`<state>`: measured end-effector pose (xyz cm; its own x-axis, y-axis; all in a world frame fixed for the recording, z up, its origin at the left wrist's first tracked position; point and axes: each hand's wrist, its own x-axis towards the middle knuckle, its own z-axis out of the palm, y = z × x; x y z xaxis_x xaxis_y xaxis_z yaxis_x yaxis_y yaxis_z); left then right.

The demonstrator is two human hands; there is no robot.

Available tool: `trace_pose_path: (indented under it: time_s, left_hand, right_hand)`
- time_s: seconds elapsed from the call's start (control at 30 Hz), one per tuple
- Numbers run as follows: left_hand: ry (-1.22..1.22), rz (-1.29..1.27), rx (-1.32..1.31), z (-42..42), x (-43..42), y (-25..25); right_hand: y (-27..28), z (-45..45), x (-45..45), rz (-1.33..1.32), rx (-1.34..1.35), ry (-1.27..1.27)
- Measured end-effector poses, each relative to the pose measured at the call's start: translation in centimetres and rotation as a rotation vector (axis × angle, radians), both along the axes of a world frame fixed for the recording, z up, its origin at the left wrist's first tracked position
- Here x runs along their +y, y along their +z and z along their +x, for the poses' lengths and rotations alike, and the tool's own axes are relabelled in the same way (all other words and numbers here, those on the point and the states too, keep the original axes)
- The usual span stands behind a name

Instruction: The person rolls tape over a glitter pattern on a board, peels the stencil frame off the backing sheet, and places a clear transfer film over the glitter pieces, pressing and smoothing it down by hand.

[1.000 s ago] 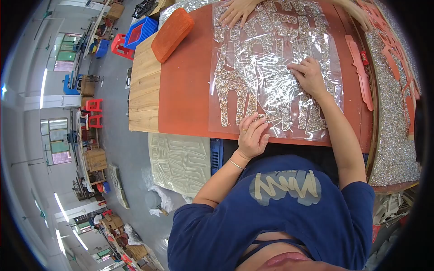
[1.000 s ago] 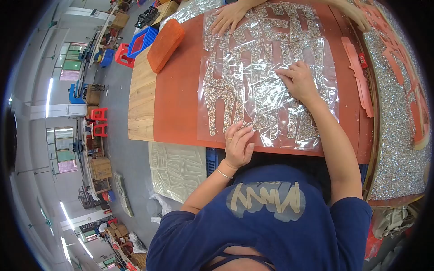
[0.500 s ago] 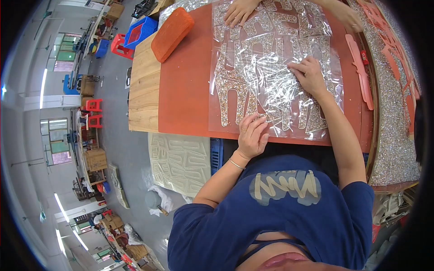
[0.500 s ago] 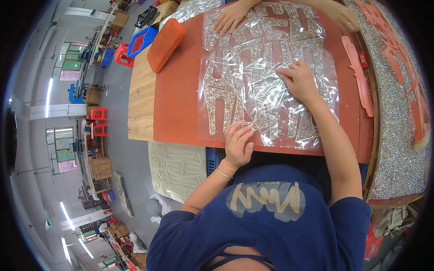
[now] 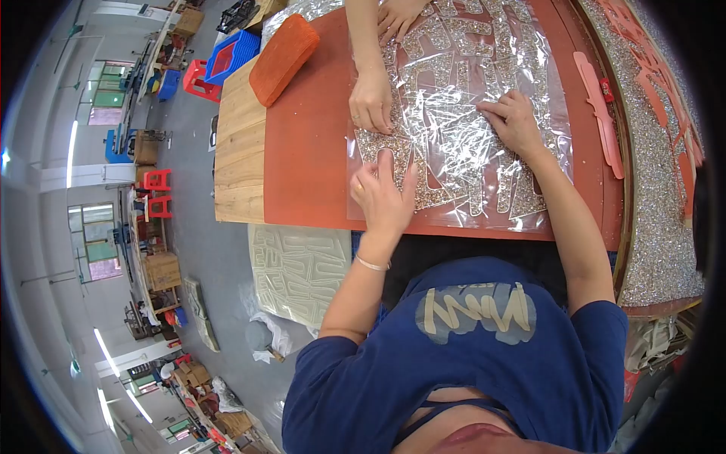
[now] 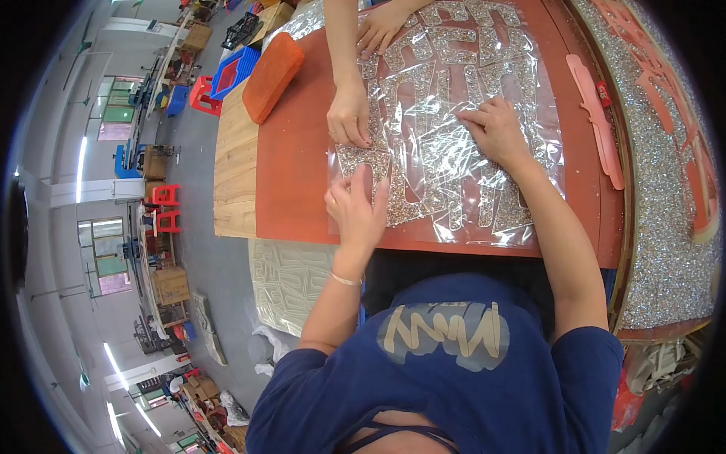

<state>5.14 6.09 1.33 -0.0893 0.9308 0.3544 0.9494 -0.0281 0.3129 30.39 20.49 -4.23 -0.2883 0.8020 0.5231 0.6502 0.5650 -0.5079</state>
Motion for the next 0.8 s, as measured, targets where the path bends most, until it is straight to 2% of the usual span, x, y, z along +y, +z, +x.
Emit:
trace_pose_path:
  time_s: [0.07,0.1,0.17,0.27,0.4,0.8]
  left_hand:
    - [0.142,-0.155,0.193,-1.3,2.4,-0.3]
    - [0.139,-0.152,0.195,-1.6,2.8,-0.2]
    - [0.117,-0.299,0.147,-1.7,3.8,0.1]
    - [0.018,-0.217,0.174,0.1,3.2,0.0]
    - [0.038,-0.272,0.156,0.9,3.3,-0.8]
    - [0.015,-0.154,0.131,0.3,2.9,-2.0]
  right_hand:
    - [0.1,-0.1,0.0,0.001,-0.003,0.0]
    - [0.1,0.0,-0.1,-0.005,-0.01,-0.006]
    - [0.4,-0.1,-0.2,-0.022,-0.004,-0.007]
    - [0.6,0.0,-0.3,-0.043,-0.004,-0.012]
    - [0.7,0.0,-0.2,-0.036,0.001,0.005]
    - [0.3,0.1,-0.1,-0.027,0.036,0.008]
